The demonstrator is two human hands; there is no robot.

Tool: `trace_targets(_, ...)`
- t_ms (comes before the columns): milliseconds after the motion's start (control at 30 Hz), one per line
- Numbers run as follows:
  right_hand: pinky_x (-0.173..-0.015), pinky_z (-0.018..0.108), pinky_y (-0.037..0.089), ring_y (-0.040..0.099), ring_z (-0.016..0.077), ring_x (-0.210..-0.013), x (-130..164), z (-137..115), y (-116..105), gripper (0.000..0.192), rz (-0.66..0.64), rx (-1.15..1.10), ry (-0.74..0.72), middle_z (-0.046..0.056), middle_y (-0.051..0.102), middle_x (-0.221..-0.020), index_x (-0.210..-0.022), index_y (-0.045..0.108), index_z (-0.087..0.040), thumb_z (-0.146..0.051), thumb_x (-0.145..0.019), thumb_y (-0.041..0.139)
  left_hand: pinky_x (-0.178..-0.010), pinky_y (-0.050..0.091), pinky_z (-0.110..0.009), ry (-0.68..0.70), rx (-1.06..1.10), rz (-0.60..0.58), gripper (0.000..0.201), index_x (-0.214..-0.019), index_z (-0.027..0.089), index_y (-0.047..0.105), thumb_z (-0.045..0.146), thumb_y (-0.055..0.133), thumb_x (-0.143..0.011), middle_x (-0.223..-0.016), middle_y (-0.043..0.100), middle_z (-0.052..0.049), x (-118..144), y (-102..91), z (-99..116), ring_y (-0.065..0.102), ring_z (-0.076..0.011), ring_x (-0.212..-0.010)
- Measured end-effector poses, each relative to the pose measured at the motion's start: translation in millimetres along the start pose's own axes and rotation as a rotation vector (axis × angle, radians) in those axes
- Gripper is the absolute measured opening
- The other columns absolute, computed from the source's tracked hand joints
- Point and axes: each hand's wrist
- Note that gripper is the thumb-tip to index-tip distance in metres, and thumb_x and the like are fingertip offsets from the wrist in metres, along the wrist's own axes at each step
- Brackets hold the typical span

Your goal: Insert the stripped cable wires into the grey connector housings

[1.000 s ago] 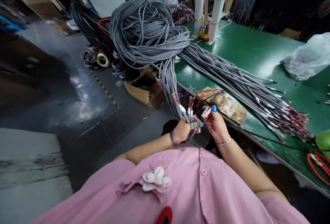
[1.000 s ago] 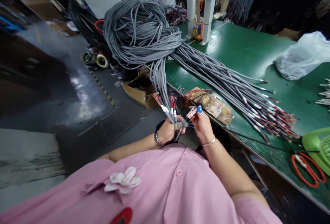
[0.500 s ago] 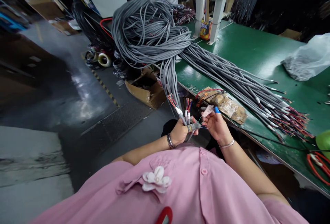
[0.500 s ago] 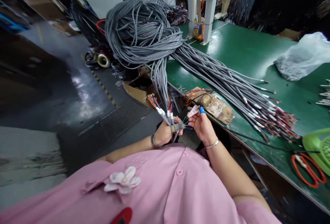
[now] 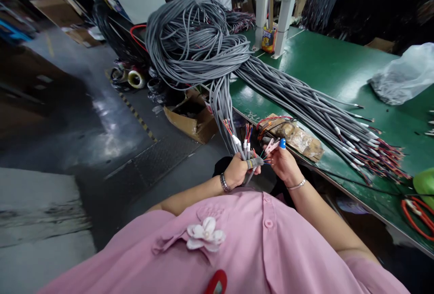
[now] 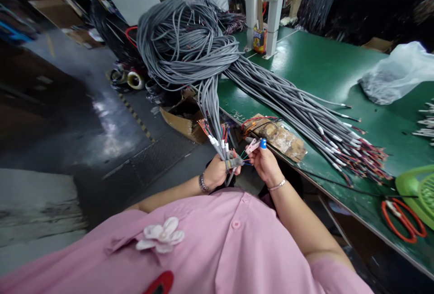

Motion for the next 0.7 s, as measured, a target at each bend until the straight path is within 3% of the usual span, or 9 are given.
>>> trace_targets(267,-0.045,0.020,0.038,0.047,0.0080,-0.054,-4.2,-2.0,7.6,0.030,0.041,-0.089,-0.062,0.000,0.064,-0.073,-0.077,0.067,-0.019,-0.047,-0.071,0.076,-0.046,0.038,-0.023,-0.054,0.005,0.002,0.030,-0.067,0.013,0.060,0.038,0.077,-0.066,-0.052,0.062,-0.002,-4.3,-1.1,-5.6,0.053,-0.0107,-0.044)
trace_targets(567,-0.050,0.023,0.043,0.057,0.0118,-0.061,1.2,-1.1,5.6,0.050,0.019,-0.083,0.037,0.003,0.069,-0.082,-0.080,0.066,-0.020,-0.069,-0.070,0.063,-0.046,0.039,-0.023,-0.034,-0.010,-0.013,0.030,-0.065,0.013,0.060,0.038,0.077,-0.066,-0.050,0.061,-0.002,1.2,-2.2,-2.3,0.053,-0.0106,-0.044)
trace_targets(700,-0.051,0.022,0.044,0.055,0.0107,-0.062,8.6,-6.0,7.0,0.047,-0.025,-0.066,0.069,0.004,0.069,-0.088,-0.083,0.067,-0.020,-0.065,-0.073,0.064,-0.047,0.037,-0.023,0.015,-0.017,-0.013,0.028,-0.066,0.013,0.061,0.036,0.075,-0.070,-0.052,0.062,-0.002,7.1,-7.0,-5.2,0.052,-0.0104,-0.045)
Point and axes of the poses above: each hand's wrist, its own x-axis away from the middle knuckle, its own y-axis out of the palm, z = x × y
